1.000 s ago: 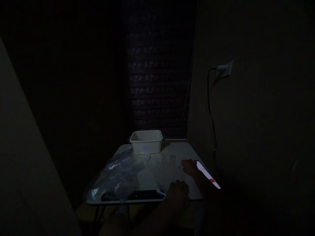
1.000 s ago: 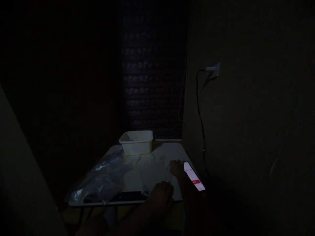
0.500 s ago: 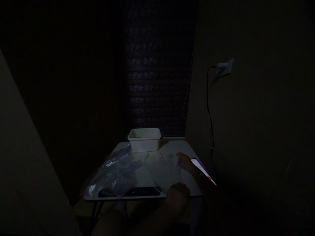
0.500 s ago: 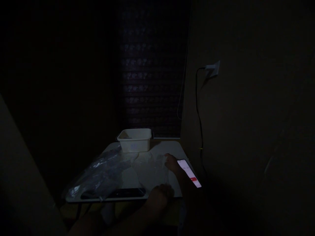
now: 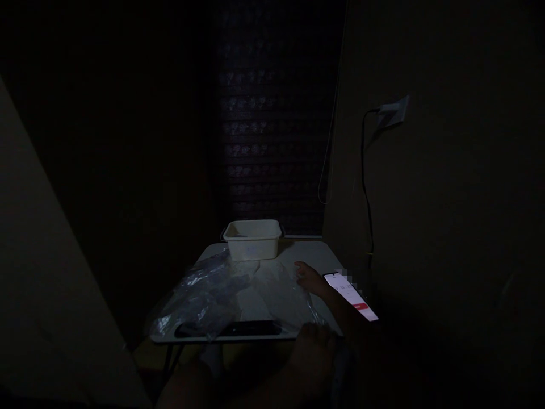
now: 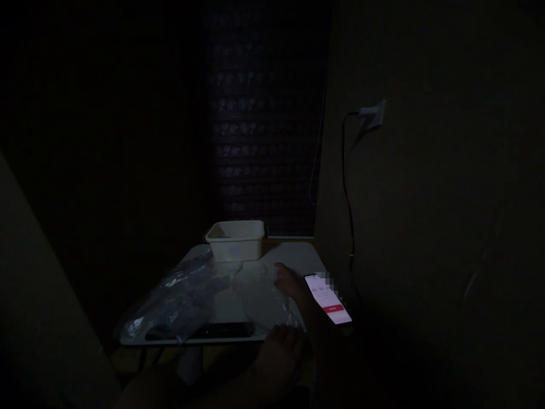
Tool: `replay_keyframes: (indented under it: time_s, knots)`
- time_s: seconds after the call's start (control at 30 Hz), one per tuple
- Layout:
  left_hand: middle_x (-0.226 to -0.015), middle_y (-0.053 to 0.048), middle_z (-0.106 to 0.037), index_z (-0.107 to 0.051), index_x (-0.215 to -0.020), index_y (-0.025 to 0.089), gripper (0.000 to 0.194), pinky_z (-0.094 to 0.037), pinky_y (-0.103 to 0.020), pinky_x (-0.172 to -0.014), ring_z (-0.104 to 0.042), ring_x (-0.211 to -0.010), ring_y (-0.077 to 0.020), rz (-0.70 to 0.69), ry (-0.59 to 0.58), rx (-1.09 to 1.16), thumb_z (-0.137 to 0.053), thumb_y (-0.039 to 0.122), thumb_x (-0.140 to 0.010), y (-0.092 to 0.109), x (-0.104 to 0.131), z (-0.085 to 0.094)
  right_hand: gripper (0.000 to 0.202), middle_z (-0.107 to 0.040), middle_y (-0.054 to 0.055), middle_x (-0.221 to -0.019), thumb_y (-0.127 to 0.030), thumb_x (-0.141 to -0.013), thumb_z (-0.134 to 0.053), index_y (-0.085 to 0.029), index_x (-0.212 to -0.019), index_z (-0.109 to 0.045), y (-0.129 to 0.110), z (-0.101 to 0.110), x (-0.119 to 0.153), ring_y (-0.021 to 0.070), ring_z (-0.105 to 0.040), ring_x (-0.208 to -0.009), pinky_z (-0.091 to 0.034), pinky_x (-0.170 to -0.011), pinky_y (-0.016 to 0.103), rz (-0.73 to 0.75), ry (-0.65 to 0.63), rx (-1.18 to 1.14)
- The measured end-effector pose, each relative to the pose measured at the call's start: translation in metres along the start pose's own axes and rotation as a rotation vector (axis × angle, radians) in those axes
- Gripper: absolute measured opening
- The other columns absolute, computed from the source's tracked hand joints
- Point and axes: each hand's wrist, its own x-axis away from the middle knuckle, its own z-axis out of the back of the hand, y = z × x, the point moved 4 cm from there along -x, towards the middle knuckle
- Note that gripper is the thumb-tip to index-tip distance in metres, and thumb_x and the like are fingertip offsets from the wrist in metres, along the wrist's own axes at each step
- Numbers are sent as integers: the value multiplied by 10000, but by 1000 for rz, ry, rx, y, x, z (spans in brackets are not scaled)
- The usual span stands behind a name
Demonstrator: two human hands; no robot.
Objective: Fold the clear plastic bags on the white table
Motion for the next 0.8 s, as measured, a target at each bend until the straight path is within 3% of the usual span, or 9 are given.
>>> replay_keyframes:
  time_s: [0.13, 0.3, 0.43, 0.63, 0.8]
  knots:
    - [-903, -88, -461, -362, -980, 125, 286, -328, -332, -655, -412, -798, -198, -1, -1, -1, -365, 220, -710, 1, 1, -3, 407, -472, -8, -809, -168, -642, -416, -196, -1036, -316, 2, -6, -2, 37, -452, -473, -360, -424, 153, -2, -70, -127]
    - [-959, -76, -439, -344, -988, 143, 243, -344, -282, -660, -420, -820, -167, 28, 29, -22, -314, 156, -747, -8, -1, -8, 211, -456, -42, -530, -88, -632, -364, -139, -810, -466, 13, 0, -1, 43, -425, -387, -312, -362, 142, -90, -86, -23]
    - [-906, -67, -460, -318, -1006, 146, 256, -358, -279, -648, -443, -784, -161, 83, 10, -26, -304, 136, -751, -21, -4, -10, 195, -408, -64, -436, -38, -602, -349, -142, -699, -482, 17, 7, 4, 37, -392, -335, -274, -335, 139, -115, -85, 12]
    - [-850, -62, -484, -343, -967, 147, 235, -376, -293, -611, -470, -733, -171, 166, -21, -47, -322, 127, -734, -34, -4, -10, 235, -411, -75, -418, -24, -579, -368, -152, -736, -486, 10, 8, 12, 31, -371, -295, -270, -331, 145, -150, -135, 16]
    - [-868, -61, -479, -312, -1000, 167, 283, -380, -290, -594, -477, -728, -171, 183, -40, 15, -313, 128, -720, -34, 2, -6, 295, -492, -49, -479, -84, -619, -372, -168, -887, -462, 10, 5, 9, 39, -399, -312, -261, -324, 147, -190, -155, -44]
